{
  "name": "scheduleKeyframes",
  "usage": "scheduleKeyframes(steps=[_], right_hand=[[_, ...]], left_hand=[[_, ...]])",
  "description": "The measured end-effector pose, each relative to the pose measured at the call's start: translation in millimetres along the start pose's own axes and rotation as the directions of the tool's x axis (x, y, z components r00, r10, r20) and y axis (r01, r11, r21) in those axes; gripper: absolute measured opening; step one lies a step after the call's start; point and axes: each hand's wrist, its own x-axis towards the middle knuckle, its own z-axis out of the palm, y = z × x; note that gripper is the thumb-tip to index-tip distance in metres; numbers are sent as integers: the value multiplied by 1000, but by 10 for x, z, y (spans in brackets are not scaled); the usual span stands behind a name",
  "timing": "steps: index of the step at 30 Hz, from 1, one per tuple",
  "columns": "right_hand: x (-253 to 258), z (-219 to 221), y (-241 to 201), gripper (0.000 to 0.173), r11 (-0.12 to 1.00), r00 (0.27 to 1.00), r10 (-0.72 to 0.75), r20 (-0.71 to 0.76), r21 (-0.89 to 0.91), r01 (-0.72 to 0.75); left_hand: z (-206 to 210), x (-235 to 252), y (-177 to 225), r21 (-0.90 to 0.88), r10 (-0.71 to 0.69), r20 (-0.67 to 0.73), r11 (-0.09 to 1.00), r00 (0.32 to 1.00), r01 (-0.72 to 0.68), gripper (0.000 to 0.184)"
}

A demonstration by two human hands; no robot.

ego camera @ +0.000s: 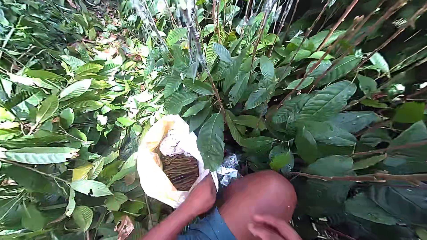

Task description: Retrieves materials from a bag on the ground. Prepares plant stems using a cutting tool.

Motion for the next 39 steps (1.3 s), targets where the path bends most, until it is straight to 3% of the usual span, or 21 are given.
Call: scheduleKeyframes(steps=[3,5,7,10,13,16,17,20,21,23,27,31,33,34,37,39], right_hand=[[996,443,16,38,938,999,0,32,-347,11],[1533,740,39,51,846,971,217,100,-516,-136],[1850,956,157,61,747,895,424,137,-612,-260],[1965,1000,370,47,679,824,559,92,-621,-392],[1951,888,485,33,749,857,514,48,-513,-420],[1927,905,563,29,843,908,418,36,-387,-373],[1917,919,573,30,866,922,387,27,-354,-353],[1902,937,621,28,899,948,317,-9,-316,-303],[1899,938,639,27,901,952,307,-18,-318,-296],[1901,924,658,27,902,954,296,-39,-316,-293],[1884,876,673,31,909,949,308,-68,-273,-314],[1888,897,712,31,916,953,291,-82,-264,-302],[1891,913,713,28,921,959,269,-87,-268,-283],[1888,915,718,27,922,960,263,-90,-271,-278],[1880,892,732,31,918,958,278,-76,-273,-288],[1886,879,729,33,916,954,294,-60,-268,-299]], left_hand=[[44,-8,-29,60,18,-44,998,999,-15,51],[-31,-88,-32,96,27,-23,995,999,-25,45],[-194,-169,-35,133,50,113,989,992,-65,42],[-626,-200,-149,337,52,301,929,952,-157,44],[-1202,36,-190,601,-138,228,799,964,-28,38],[-1484,488,-214,711,-282,91,690,955,136,33],[-1486,646,-285,708,-298,21,678,954,196,39],[-1432,1086,-605,603,-338,-187,702,922,379,95],[-1422,1185,-713,565,-331,-227,722,916,400,99],[-1420,1285,-887,535,-256,-276,759,926,370,80],[-1419,1156,-966,581,-172,-159,780,972,233,41],[-1314,966,-1022,676,-229,83,728,970,114,48],[-1282,927,-1015,699,-280,140,708,950,106,40],[-1310,926,-961,703,-313,150,701,938,122,35],[-1514,928,-671,679,-390,54,689,919,252,50],[-1573,995,-669,621,-312,-71,730,947,287,58]])
